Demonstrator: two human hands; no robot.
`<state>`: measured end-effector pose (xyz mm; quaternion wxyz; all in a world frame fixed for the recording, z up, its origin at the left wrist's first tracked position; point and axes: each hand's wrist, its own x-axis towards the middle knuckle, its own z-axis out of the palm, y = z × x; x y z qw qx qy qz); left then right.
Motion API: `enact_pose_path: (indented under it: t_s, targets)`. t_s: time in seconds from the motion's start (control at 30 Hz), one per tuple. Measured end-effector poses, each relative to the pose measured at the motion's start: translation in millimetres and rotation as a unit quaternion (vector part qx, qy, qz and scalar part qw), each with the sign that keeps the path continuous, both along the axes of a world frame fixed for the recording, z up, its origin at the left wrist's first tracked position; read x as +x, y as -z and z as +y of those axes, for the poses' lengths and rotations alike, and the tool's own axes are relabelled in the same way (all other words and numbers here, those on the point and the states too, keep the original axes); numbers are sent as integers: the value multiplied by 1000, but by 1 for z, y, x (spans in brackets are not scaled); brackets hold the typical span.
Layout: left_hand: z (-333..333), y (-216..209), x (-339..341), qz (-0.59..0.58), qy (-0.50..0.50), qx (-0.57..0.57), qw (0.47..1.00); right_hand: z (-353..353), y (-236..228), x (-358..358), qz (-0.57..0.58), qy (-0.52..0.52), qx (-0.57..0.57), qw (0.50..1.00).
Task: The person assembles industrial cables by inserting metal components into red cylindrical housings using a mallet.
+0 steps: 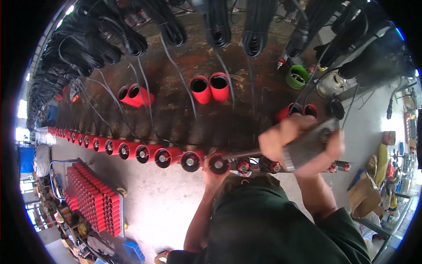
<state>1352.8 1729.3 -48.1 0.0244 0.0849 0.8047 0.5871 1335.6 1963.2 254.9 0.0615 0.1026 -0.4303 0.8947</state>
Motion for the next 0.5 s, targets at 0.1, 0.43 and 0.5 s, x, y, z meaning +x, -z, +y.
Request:
enact_pose_path:
  t_s: [0.1, 0.43, 0.5]
  targets:
    - [-5, 1, 3, -2, 5, 17, 1000, 45, -1, 31, 57, 53, -46, 996]
    - [15, -119, 5, 166, 8, -117, 979, 142, -7, 139, 62, 266, 107, 956]
    - [43, -144, -6, 180, 33, -103, 978, 146, -7, 156, 45, 287, 87, 953]
